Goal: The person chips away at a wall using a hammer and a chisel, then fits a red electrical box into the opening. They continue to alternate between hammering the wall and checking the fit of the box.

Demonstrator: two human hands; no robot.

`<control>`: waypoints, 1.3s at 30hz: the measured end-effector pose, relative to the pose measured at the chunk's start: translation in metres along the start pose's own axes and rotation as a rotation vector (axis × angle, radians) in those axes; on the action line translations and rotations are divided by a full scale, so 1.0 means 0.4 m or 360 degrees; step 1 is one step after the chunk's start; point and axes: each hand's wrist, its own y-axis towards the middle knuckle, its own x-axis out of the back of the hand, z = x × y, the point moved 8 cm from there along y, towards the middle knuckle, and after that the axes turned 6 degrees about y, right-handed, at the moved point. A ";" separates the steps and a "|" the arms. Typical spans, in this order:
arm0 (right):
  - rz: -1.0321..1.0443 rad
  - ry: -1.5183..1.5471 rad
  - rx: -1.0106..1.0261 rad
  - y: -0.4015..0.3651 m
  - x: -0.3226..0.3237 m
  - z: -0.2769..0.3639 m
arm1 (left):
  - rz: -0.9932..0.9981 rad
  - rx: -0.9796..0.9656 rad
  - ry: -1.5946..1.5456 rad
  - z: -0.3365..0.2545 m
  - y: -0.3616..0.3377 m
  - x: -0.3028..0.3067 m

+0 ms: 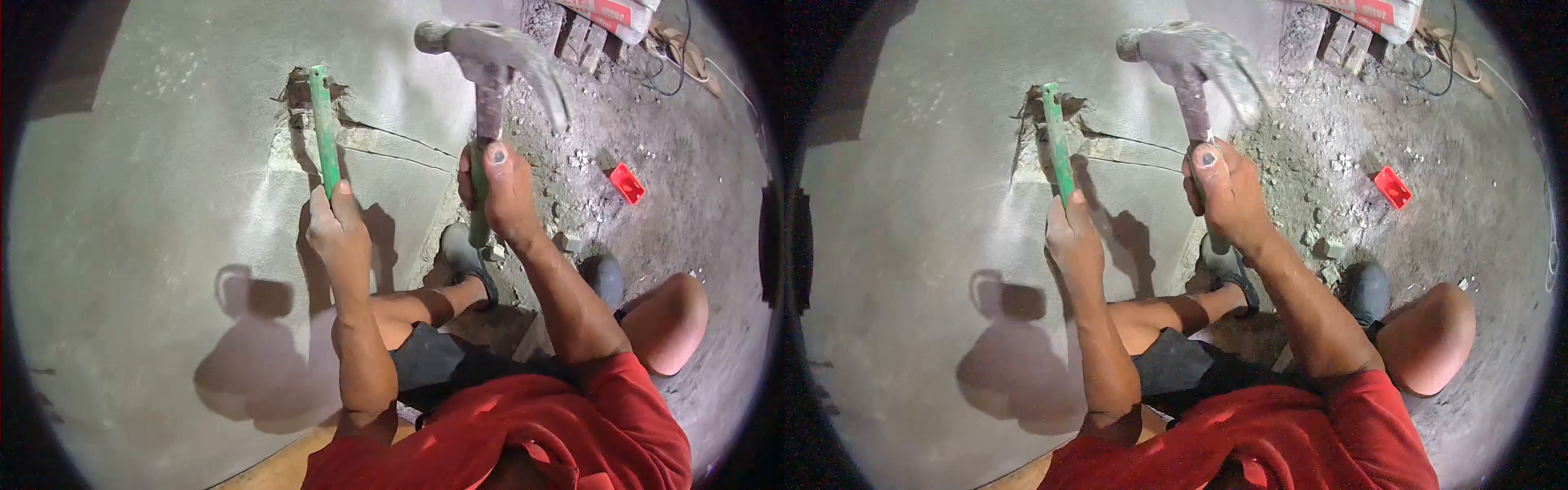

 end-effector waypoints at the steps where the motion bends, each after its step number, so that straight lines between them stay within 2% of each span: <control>1: 0.0024 0.0173 0.0061 0.002 -0.011 -0.012 | -0.0001 0.0011 0.0001 0.005 -0.001 -0.006; 2: 0.0045 0.0352 0.0126 0.003 -0.022 -0.022 | -0.0055 -0.0057 0.0008 -0.002 -0.002 -0.004; 6: -0.0098 0.0417 0.0323 0.014 -0.128 -0.132 | -0.0130 -0.0162 0.0007 -0.026 -0.002 0.002; 8: 0.0126 -0.0661 0.0934 0.074 -0.234 -0.112 | -0.0102 -0.0145 0.0035 -0.019 0.007 -0.004; 9: 0.0126 -0.0663 0.0920 0.067 -0.239 -0.064 | -0.0073 -0.0130 0.0058 -0.013 0.005 -0.008; 11: 0.0143 0.0338 -0.0246 0.100 -0.213 -0.090 | -0.0063 -0.0107 0.0032 -0.010 0.007 -0.015; 12: 0.0147 0.0330 -0.0249 0.087 -0.205 -0.081 | -0.0050 -0.0066 0.0022 -0.002 0.005 -0.015; 14: 0.0160 -0.0075 0.0155 0.059 -0.166 -0.027 | -0.0107 -0.0127 0.0006 -0.023 -0.003 -0.012; 15: 0.0122 0.0229 0.0338 0.034 -0.150 -0.031 | -0.0154 -0.0190 0.0008 -0.035 -0.007 -0.007; 16: 0.0118 0.0232 0.0337 0.046 -0.160 -0.072 | -0.0151 -0.0193 0.0011 -0.035 -0.001 -0.011; 18: -0.0047 -0.0765 0.0981 0.040 -0.208 -0.030 | -0.0109 -0.0151 -0.0034 -0.033 -0.002 -0.017; 19: 0.0069 -0.0165 0.0100 0.081 -0.188 -0.104 | 0.0022 0.0025 -0.0058 -0.027 -0.005 -0.026; 20: -0.0091 -0.0028 -0.0156 0.096 -0.139 -0.128 | 0.0031 0.0008 -0.0071 -0.038 -0.010 -0.022; 22: -0.0084 0.0119 -0.0270 0.098 -0.089 -0.059 | 0.0106 0.0160 -0.0207 -0.032 -0.005 -0.032; 23: -0.0080 0.0112 -0.0280 0.080 -0.079 -0.043 | 0.0088 0.0124 -0.0140 -0.030 -0.007 -0.029; 26: -0.0187 0.0960 0.0154 0.037 -0.074 0.020 | 0.0211 0.0218 -0.0184 -0.002 -0.003 -0.040; 28: -0.0196 0.0571 0.0273 0.044 -0.139 -0.040 | 0.0221 0.0226 -0.0174 -0.007 0.000 -0.038; 29: 0.0119 -0.0479 0.0852 0.078 -0.196 -0.062 | 0.0237 0.0225 -0.0190 -0.016 -0.006 -0.038; 30: 0.0267 0.0293 -0.0375 0.092 -0.202 -0.116 | 0.0237 0.0207 -0.0204 -0.027 -0.009 -0.038; 32: 0.0202 0.0245 -0.0635 0.114 -0.160 -0.065 | 0.0241 0.0169 -0.0230 -0.038 -0.007 -0.033; 33: 0.0201 0.0241 -0.0640 0.096 -0.147 -0.037 | 0.0245 0.0174 -0.0232 -0.038 -0.010 -0.029; 35: 0.0039 0.0105 -0.0204 0.073 -0.106 0.045 | 0.0303 0.0271 -0.0188 -0.028 -0.008 -0.032; 36: 0.0052 0.0110 -0.0220 0.064 -0.119 0.030 | 0.0299 0.0289 -0.0178 -0.021 -0.012 -0.030; 38: -0.0181 0.0558 0.0438 0.044 -0.111 0.052 | 0.0283 0.0208 -0.0253 -0.034 -0.007 -0.031; 39: -0.0079 0.0019 0.0668 0.061 -0.154 0.012 | 0.0290 0.0214 -0.0242 -0.032 -0.014 -0.028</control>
